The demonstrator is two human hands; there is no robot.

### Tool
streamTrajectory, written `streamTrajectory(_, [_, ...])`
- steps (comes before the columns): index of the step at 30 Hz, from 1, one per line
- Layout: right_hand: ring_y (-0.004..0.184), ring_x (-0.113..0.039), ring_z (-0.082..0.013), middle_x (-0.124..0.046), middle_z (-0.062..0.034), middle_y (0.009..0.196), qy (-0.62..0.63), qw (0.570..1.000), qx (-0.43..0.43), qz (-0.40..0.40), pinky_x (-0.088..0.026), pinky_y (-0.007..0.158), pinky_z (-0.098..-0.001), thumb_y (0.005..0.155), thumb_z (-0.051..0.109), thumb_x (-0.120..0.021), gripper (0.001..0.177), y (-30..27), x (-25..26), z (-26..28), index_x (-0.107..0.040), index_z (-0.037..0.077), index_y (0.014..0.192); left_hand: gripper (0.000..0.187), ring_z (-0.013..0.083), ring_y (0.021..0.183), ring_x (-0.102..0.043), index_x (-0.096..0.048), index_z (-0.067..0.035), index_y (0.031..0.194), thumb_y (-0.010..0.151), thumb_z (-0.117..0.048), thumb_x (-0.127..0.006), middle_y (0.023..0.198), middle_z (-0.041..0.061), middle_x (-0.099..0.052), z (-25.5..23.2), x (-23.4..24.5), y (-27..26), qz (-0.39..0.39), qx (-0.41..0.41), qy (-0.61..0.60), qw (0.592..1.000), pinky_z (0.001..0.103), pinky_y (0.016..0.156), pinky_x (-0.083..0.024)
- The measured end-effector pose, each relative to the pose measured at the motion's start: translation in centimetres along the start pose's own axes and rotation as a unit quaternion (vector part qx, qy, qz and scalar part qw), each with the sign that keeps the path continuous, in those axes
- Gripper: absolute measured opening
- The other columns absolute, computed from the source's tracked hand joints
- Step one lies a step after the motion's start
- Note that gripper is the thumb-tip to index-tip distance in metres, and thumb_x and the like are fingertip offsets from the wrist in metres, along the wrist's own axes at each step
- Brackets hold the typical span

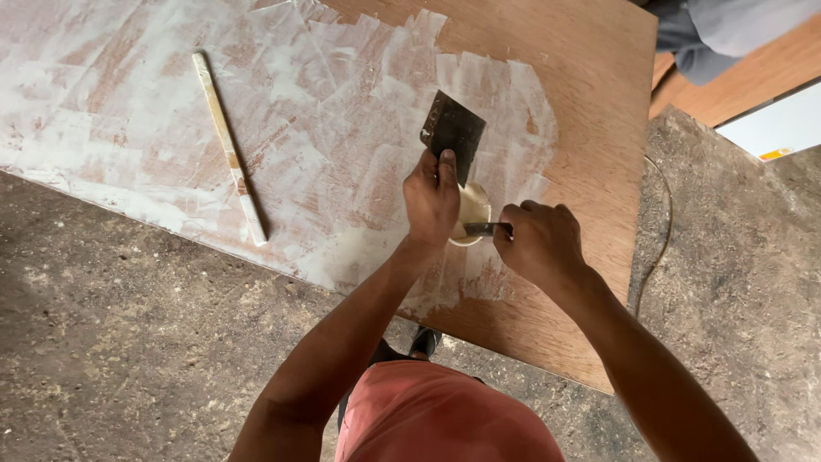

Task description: The person applies white putty to a large wooden board using a small metal scraper, spreading the substance across the surface in broad strokes and then scraping the tool clean on the edge of a paper cup.

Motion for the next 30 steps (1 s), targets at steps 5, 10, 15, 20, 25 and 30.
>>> streamTrajectory(5, [0.063, -0.066, -0.0196, -0.071, -0.0035, 0.072, 0.104, 0.987, -0.118, 0.040, -0.051, 0.061, -0.0368, 0.087, 0.028, -0.074, 0.015, -0.4, -2.1, -1.9, -0.077, 0.013, 0.088, 0.031, 0.0168, 0.056, -0.061, -0.070, -0.002, 0.100, 0.104, -0.025, -0.051, 0.073, 0.012, -0.070, 3.7, 0.1, 1.2, 0.032, 0.119, -0.028, 0.992, 0.035, 0.050, -0.049])
streamTrajectory(10, [0.062, -0.065, -0.0181, -0.072, -0.0027, 0.071, 0.195, 0.952, -0.229, 0.065, -0.051, 0.061, -0.0354, 0.089, 0.031, -0.070, 0.016, -1.5, -2.8, -3.5, -0.078, 0.017, 0.093, 0.030, 0.0133, 0.061, -0.055, -0.071, -0.001, 0.100, 0.104, -0.026, -0.054, 0.076, 0.008, -0.066, 6.1, 1.7, 2.2, 0.029, 0.174, -0.034, 0.984, 0.032, 0.055, -0.046])
streamTrajectory(15, [0.062, -0.064, -0.0158, -0.072, -0.0031, 0.073, 0.233, 0.935, -0.265, 0.047, -0.051, 0.060, -0.0349, 0.089, 0.031, -0.071, 0.018, -2.3, -3.1, -4.8, -0.078, 0.015, 0.095, 0.032, 0.0103, 0.071, -0.043, -0.060, 0.003, 0.083, 0.105, -0.021, -0.063, 0.075, 0.001, -0.054, 4.4, 3.1, 1.9, -0.013, 0.135, -0.121, 0.983, 0.031, 0.061, -0.039])
streamTrajectory(20, [0.060, -0.058, -0.0143, -0.071, -0.0051, 0.073, 0.356, 0.900, -0.251, 0.009, -0.045, 0.053, -0.0313, 0.090, 0.020, -0.073, 0.015, -3.8, -4.2, -7.3, -0.077, 0.008, 0.096, 0.028, 0.0065, 0.069, -0.039, -0.056, -0.003, 0.080, 0.104, -0.016, -0.062, 0.072, -0.003, -0.048, -1.0, 4.8, 0.0, -0.017, 0.076, -0.087, 0.993, 0.029, 0.060, -0.035])
streamTrajectory(25, [0.055, -0.048, -0.0122, -0.068, -0.0034, 0.075, 0.378, 0.830, -0.409, 0.042, -0.036, 0.044, -0.0312, 0.091, 0.017, -0.071, 0.014, -8.8, -5.8, -15.4, -0.077, 0.011, 0.101, 0.033, 0.0041, 0.059, -0.033, -0.054, -0.009, 0.073, 0.105, -0.015, -0.061, 0.065, -0.007, -0.045, -5.0, 4.6, -4.6, 0.054, 0.096, -0.091, 0.990, 0.027, 0.052, -0.024])
streamTrajectory(30, [0.062, -0.053, -0.0080, -0.070, -0.0096, 0.081, 0.361, 0.874, -0.324, -0.033, -0.039, 0.051, -0.0264, 0.095, 0.013, -0.072, 0.015, -12.0, -4.9, -24.6, -0.079, 0.003, 0.104, 0.037, 0.0027, 0.059, -0.034, -0.050, -0.010, 0.069, 0.102, -0.014, -0.065, 0.064, -0.008, -0.045, -6.6, 3.8, -11.8, 0.082, 0.150, -0.081, 0.982, 0.027, 0.050, -0.026])
Point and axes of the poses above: each hand's wrist, its own y-axis towards the middle knuckle, its own x-axis out of the back of the hand, z = x × y, the point moved 8 cm from there along y, towards the middle knuckle
